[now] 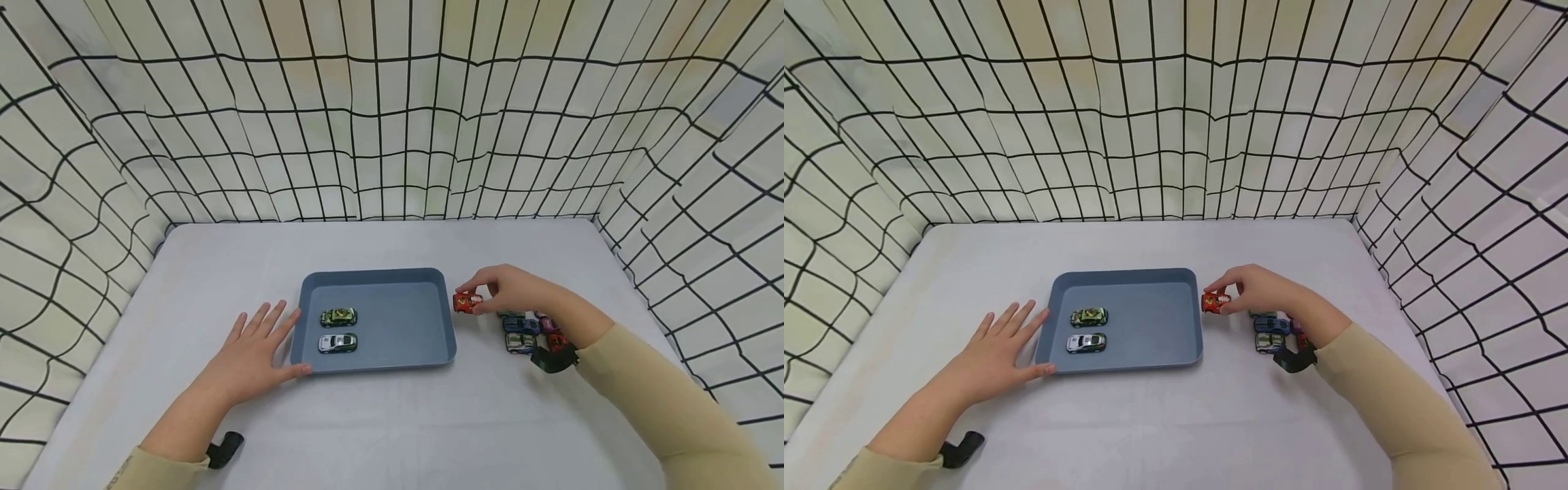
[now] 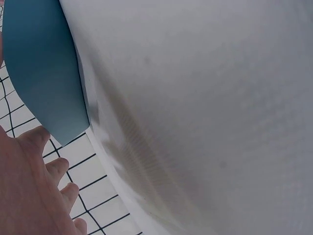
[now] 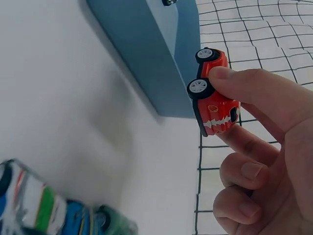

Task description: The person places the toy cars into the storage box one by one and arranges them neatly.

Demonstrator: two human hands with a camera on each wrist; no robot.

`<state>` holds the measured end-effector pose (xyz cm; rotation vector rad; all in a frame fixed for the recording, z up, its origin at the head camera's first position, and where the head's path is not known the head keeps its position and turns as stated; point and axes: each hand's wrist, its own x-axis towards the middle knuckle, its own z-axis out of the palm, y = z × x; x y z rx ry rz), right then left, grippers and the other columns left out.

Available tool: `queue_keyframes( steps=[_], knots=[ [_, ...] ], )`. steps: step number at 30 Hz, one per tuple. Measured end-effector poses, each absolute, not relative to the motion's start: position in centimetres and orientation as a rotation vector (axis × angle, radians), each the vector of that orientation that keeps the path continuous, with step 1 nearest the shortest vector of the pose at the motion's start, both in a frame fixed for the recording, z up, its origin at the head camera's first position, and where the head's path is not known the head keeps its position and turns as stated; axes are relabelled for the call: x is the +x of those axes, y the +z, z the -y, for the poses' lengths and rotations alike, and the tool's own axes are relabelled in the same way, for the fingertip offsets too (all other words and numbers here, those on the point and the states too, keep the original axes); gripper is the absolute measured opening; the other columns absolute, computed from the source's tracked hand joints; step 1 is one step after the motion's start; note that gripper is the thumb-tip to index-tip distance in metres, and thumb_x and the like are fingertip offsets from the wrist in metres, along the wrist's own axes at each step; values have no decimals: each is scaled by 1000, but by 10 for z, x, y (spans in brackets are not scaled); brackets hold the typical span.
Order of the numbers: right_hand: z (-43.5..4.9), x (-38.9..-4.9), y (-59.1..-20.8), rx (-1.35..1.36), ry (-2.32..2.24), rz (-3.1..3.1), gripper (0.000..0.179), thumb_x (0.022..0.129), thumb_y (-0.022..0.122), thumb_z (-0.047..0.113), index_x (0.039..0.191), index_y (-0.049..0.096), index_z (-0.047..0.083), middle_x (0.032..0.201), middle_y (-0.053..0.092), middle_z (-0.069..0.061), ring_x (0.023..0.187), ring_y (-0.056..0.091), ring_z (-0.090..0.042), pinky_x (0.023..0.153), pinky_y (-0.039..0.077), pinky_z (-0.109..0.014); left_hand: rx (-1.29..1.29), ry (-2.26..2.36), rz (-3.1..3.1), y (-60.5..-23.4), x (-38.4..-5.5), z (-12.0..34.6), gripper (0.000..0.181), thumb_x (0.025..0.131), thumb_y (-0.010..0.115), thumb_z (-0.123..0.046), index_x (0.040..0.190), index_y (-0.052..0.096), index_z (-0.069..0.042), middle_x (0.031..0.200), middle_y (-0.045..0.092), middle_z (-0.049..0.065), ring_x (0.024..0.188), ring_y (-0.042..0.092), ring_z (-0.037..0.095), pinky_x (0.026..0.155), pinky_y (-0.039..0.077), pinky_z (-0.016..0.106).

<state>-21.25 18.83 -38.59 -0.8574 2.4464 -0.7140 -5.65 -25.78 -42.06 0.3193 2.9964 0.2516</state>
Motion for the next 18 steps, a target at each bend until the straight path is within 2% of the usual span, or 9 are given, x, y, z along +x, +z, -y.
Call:
queue_keyframes(
  steps=[9, 18],
  knots=[
    [-149, -229, -382, -915, -710, -2448, 42, 85, 79, 26, 126, 70, 24, 109, 65, 3, 74, 52, -20, 58, 46, -31, 317, 257, -3003, -423, -56, 259, 105, 80, 56, -79, 157, 29, -12, 162, 20, 20, 148, 14, 44, 117, 5, 65],
    [-96, -245, -387, -971, -704, -2393, 42, 85, 80, 27, 126, 71, 27, 122, 64, 3, 79, 56, -18, 66, 50, -31, 314, 272, -3003, -423, -55, 261, 105, 80, 55, -79, 158, 28, -13, 162, 20, 19, 148, 13, 44, 117, 5, 65]
  ],
)
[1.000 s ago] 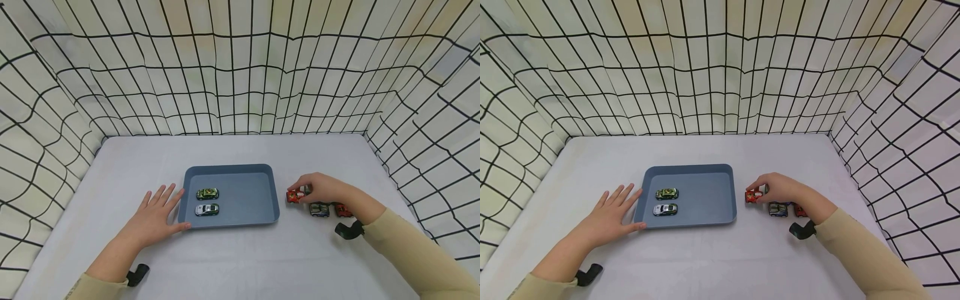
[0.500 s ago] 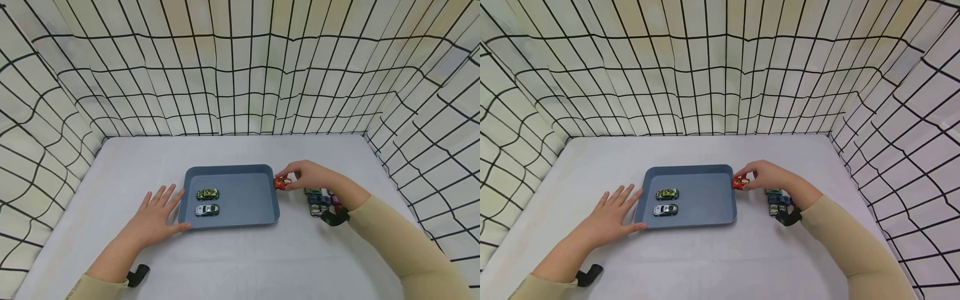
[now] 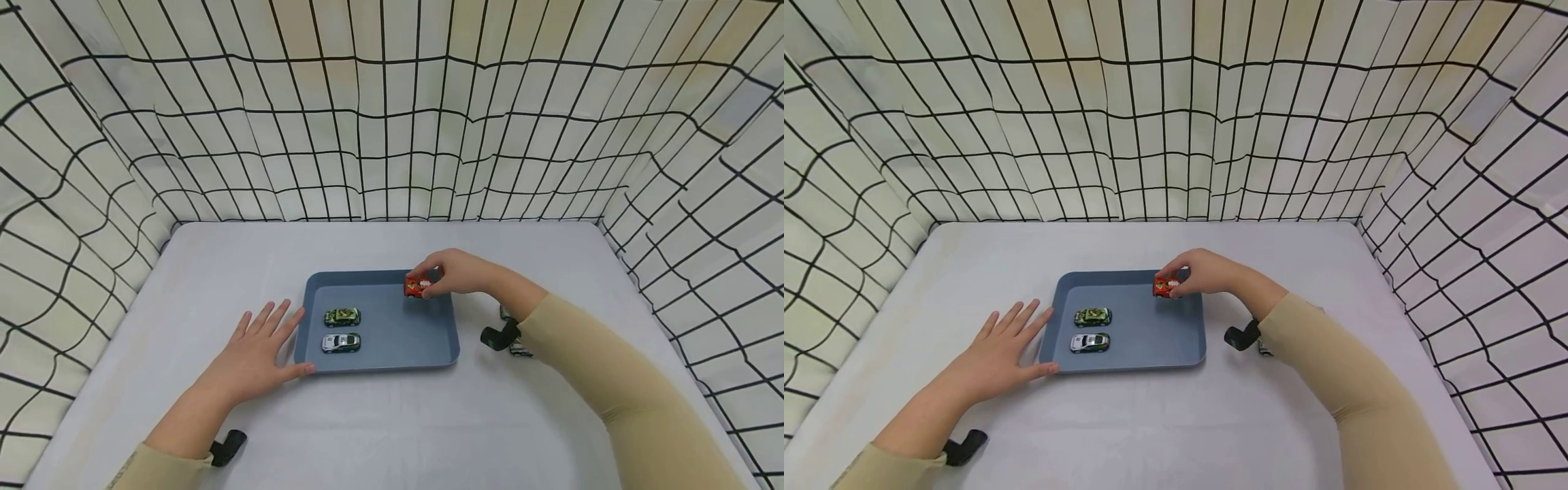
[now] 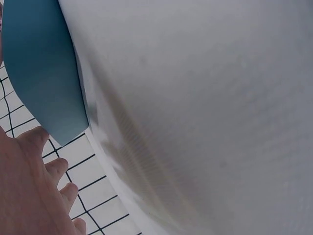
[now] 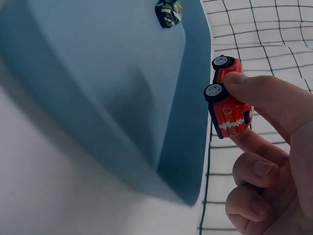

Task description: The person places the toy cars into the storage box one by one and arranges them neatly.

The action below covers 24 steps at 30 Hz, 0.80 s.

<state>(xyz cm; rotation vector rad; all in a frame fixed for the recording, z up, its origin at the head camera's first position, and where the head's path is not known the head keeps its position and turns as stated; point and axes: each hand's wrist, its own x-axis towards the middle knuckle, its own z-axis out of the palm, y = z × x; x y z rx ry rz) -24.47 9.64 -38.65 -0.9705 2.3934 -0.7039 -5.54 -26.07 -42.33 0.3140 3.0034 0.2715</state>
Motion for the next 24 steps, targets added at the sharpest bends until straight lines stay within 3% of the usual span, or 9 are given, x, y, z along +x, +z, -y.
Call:
queue_keyframes(
  steps=[6, 13, 24],
  knots=[
    [-56, -247, -393, -1053, -656, -2387, 42, 86, 79, 28, 127, 70, 26, 128, 63, 3, 101, 56, -14, 83, 52, -30, 306, 264, -3000, -424, -57, 261, 105, 80, 56, -79, 158, 28, -14, 162, 20, 19, 148, 13, 44, 118, 4, 65],
    [-18, -248, -396, -1108, -601, -2386, 41, 88, 76, 27, 129, 69, 26, 131, 62, 4, 112, 54, -10, 95, 48, -30, 309, 254, -3002, -425, -57, 261, 105, 80, 55, -80, 158, 29, -14, 162, 21, 19, 148, 14, 43, 117, 6, 65],
    [22, -241, -401, -1180, -444, -2409, 41, 92, 71, 25, 133, 66, 21, 124, 66, 2, 103, 58, -11, 89, 50, -26, 310, 256, -2996, -428, -58, 264, 104, 81, 56, -79, 158, 28, -15, 163, 19, 18, 149, 12, 42, 118, 4, 64]
  ],
)
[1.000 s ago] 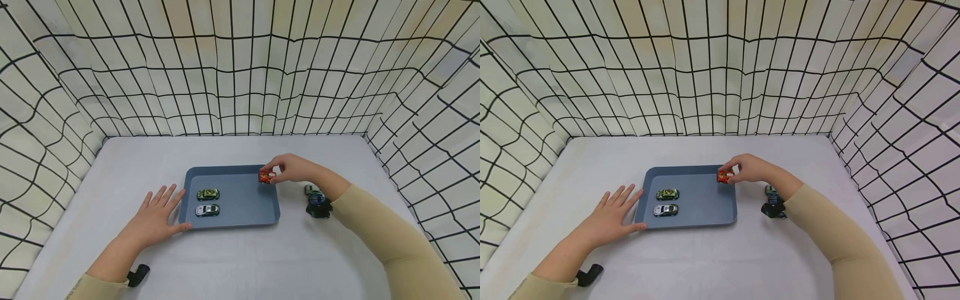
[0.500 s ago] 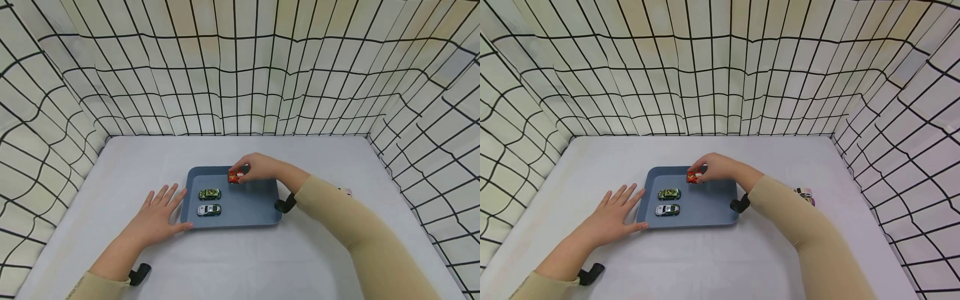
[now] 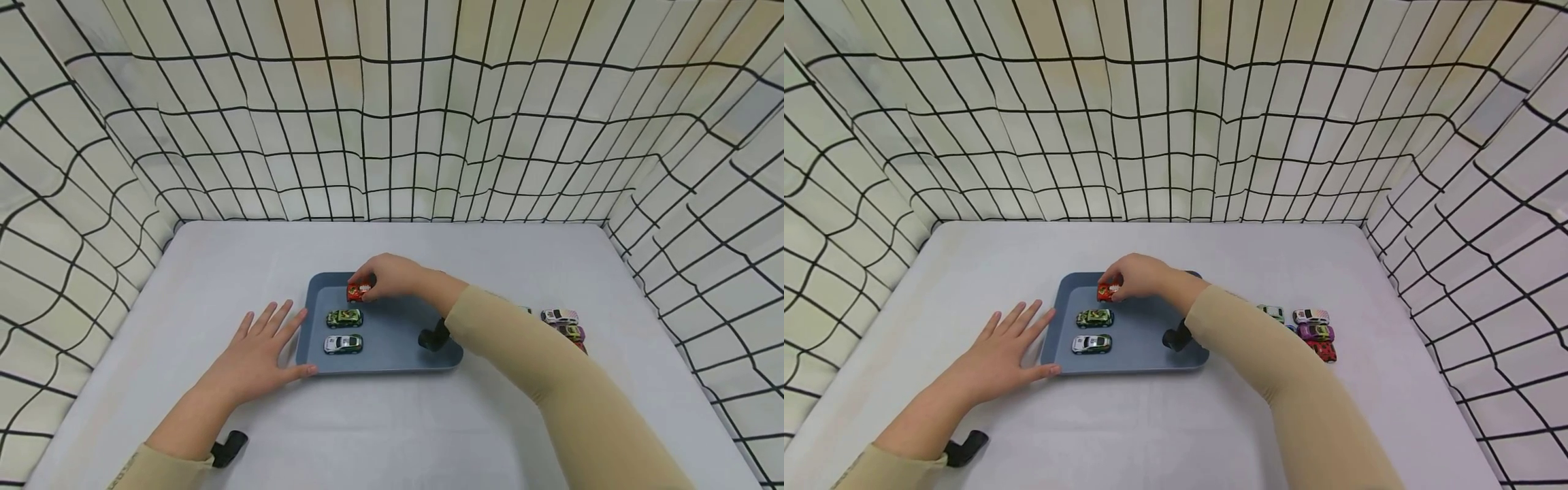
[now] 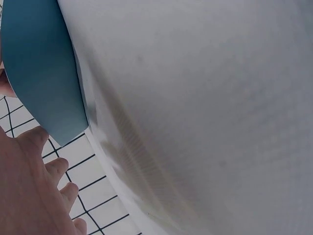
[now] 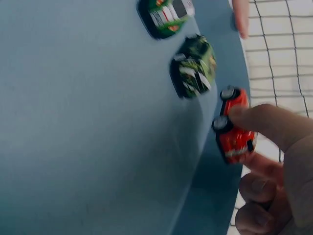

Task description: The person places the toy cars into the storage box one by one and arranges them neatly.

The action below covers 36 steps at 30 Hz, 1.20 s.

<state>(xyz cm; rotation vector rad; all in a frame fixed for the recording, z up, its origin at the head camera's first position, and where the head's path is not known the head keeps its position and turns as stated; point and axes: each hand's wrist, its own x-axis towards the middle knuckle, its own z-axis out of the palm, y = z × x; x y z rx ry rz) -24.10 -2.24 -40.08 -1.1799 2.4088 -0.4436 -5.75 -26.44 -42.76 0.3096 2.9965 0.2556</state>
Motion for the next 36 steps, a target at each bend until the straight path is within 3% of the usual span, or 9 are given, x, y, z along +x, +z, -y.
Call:
queue_keyframes(
  steps=[6, 13, 20, 36],
  knots=[
    [32, -235, -408, -1183, -309, -2472, 39, 94, 68, 25, 133, 66, 22, 113, 68, 3, 94, 59, -10, 81, 51, -27, 329, 243, -3000, -426, -57, 263, 105, 80, 54, -81, 158, 28, -15, 163, 20, 18, 149, 13, 42, 118, 6, 64],
    [36, -229, -414, -1186, -274, -2537, 32, 95, 67, 26, 127, 70, 24, 114, 70, 5, 90, 58, -8, 77, 50, -25, 330, 249, -2998, -423, -57, 260, 107, 79, 46, -86, 158, 28, -15, 163, 20, 18, 149, 14, 42, 118, 7, 64],
    [41, -226, -417, -1204, -168, -2606, 35, 95, 68, 36, 129, 69, 28, 117, 70, 7, 95, 61, -7, 78, 52, -26, 331, 256, -2999, -424, -58, 260, 107, 80, 49, -84, 158, 28, -14, 163, 20, 18, 149, 13, 42, 118, 6, 64],
    [47, -222, -417, -1218, -172, -2624, 36, 95, 67, 36, 131, 66, 32, 125, 67, 8, 106, 62, -8, 81, 54, -27, 306, 253, -3000, -423, -57, 260, 105, 80, 55, -79, 157, 30, -13, 162, 21, 20, 148, 14, 44, 117, 6, 66]
  ],
)
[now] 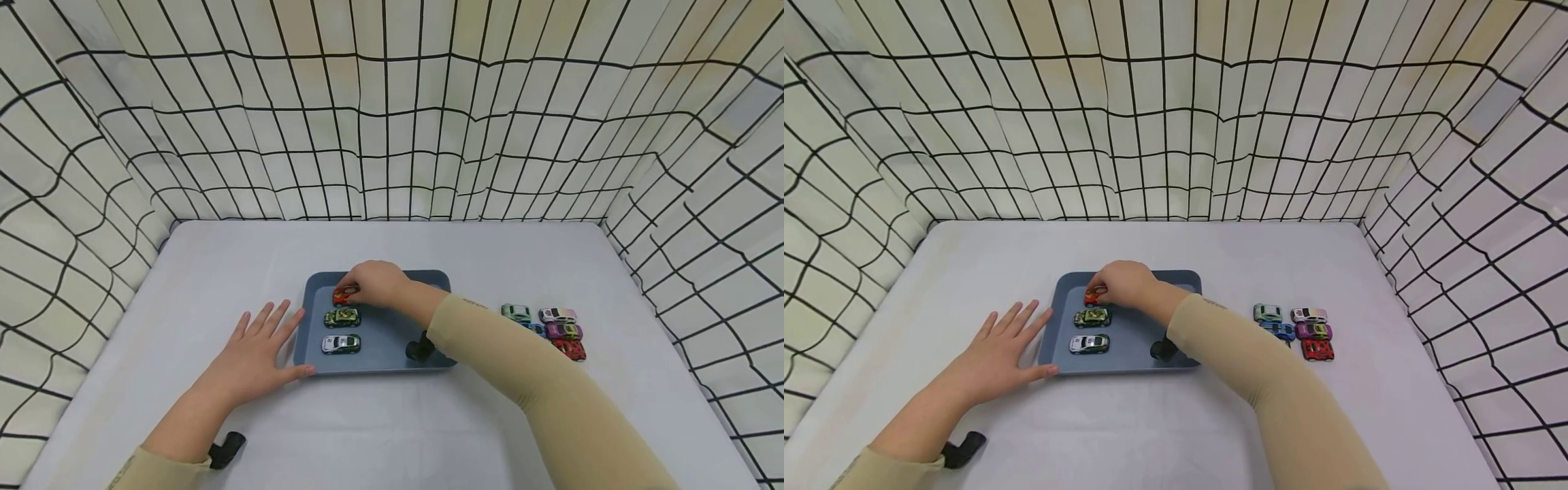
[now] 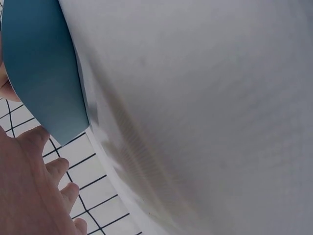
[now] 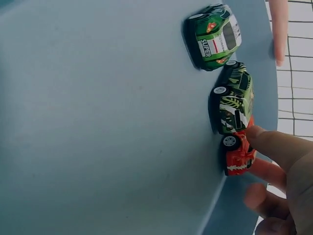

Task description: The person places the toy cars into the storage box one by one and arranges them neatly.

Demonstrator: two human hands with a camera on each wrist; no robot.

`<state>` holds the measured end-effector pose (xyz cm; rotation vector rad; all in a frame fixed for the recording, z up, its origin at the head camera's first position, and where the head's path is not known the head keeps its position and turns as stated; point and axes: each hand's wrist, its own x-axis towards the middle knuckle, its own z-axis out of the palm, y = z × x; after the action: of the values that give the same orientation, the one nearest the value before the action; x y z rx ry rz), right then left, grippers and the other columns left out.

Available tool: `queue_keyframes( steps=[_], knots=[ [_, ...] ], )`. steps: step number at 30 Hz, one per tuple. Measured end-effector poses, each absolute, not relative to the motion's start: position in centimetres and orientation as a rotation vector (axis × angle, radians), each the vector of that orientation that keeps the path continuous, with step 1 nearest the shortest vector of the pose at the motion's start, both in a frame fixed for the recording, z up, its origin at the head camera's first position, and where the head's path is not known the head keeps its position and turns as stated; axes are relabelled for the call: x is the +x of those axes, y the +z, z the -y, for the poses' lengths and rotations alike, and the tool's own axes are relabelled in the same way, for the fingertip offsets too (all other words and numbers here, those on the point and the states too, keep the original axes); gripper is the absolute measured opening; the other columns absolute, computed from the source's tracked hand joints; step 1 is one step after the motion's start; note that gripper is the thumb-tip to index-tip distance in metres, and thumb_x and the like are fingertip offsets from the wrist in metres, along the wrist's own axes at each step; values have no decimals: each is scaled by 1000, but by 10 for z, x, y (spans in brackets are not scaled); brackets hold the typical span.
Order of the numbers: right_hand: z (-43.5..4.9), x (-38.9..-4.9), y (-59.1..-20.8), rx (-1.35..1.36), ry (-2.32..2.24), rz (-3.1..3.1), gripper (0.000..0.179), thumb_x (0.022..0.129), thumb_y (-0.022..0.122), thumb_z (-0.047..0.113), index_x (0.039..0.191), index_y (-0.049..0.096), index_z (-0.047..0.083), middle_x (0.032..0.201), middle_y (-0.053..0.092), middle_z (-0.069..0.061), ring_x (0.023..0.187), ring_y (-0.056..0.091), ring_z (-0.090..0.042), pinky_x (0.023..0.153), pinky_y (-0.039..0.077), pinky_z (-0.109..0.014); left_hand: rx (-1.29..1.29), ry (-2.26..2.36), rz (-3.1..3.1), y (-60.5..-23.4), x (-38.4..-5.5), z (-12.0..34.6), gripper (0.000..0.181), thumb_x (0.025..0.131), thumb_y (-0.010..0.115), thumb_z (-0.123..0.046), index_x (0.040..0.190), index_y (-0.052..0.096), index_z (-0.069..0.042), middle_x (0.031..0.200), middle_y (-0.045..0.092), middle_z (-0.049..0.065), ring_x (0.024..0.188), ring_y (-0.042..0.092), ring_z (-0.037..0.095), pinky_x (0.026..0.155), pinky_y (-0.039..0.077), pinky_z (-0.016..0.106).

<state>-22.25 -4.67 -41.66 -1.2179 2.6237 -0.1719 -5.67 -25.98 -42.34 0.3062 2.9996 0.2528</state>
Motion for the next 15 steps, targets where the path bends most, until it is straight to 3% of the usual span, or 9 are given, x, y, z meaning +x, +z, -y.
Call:
queue_keyframes(
  steps=[8, 15],
  knots=[
    [36, -219, -406, -1160, -237, -2644, 38, 96, 66, 39, 133, 65, 31, 133, 62, 9, 123, 56, -9, 94, 52, -30, 299, 243, -3000, -426, -57, 261, 105, 80, 56, -79, 157, 29, -13, 162, 20, 20, 148, 13, 44, 117, 6, 66],
    [13, -218, -392, -1143, -314, -2647, 40, 94, 69, 37, 133, 65, 31, 133, 62, 7, 123, 57, -11, 96, 51, -33, 306, 243, -2999, -425, -57, 260, 106, 80, 54, -81, 157, 29, -13, 162, 21, 21, 148, 14, 45, 117, 6, 66]
  ],
)
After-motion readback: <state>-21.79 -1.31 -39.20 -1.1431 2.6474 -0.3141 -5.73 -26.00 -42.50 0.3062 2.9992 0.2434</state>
